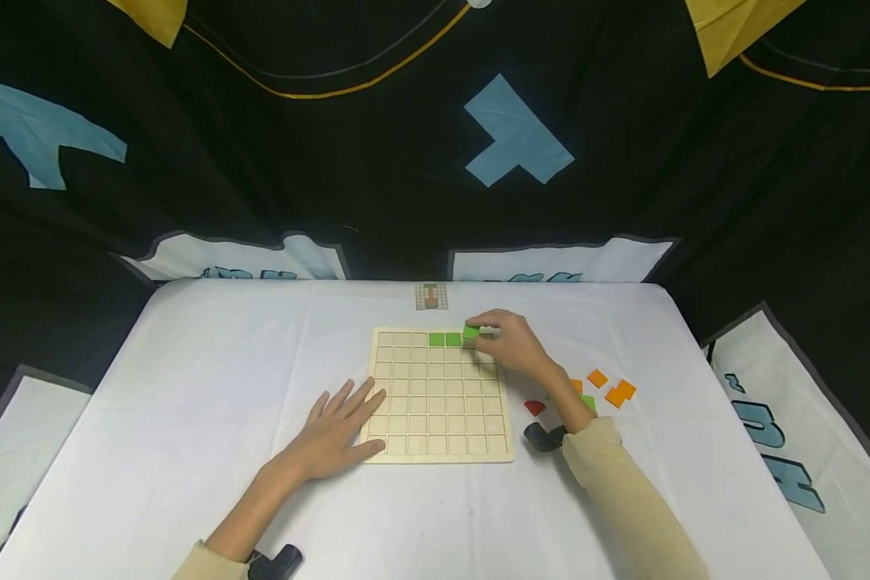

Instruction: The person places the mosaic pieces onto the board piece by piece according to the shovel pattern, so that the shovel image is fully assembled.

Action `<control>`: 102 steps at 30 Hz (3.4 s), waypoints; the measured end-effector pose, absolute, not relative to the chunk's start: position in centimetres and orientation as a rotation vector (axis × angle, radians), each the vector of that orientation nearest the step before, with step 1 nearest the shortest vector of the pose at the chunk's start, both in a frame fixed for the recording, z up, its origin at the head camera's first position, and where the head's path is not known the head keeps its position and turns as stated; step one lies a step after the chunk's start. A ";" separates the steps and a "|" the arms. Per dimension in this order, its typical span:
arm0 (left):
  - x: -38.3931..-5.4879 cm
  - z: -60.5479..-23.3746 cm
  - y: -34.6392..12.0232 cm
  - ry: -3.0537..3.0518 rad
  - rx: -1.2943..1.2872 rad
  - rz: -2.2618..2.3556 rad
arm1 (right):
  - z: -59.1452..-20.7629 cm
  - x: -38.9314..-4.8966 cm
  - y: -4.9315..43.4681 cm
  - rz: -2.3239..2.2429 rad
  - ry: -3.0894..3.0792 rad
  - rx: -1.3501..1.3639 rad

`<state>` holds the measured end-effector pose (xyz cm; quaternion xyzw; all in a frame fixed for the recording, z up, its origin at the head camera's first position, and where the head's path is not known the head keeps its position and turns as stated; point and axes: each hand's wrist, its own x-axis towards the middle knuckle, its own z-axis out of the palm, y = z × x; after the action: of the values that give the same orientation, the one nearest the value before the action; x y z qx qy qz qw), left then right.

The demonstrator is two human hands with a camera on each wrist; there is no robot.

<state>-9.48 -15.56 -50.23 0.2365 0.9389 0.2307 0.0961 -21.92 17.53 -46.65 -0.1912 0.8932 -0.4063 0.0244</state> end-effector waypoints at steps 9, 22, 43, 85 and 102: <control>-9.6 -50.4 -15.7 2.783 0.703 0.673 | -47.5 -23.0 13.9 -1.300 2.672 -0.664; -9.6 -50.5 -15.7 2.790 0.708 0.666 | -48.5 -24.3 10.9 -1.171 2.706 -0.654; -9.4 -50.4 -15.7 2.805 0.727 0.653 | -49.2 -24.7 9.6 -1.034 2.708 -0.676; -9.5 -50.2 -15.7 2.793 0.722 0.662 | -49.4 -25.0 9.7 -1.054 2.701 -0.769; -9.5 -50.2 -15.7 2.790 0.711 0.666 | -49.2 -24.6 10.9 -1.066 2.704 -0.734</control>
<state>-9.51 -15.66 -50.21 0.2396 0.9400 0.2244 0.0931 -24.58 10.87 -49.16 -0.2442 0.8997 -0.3546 0.0720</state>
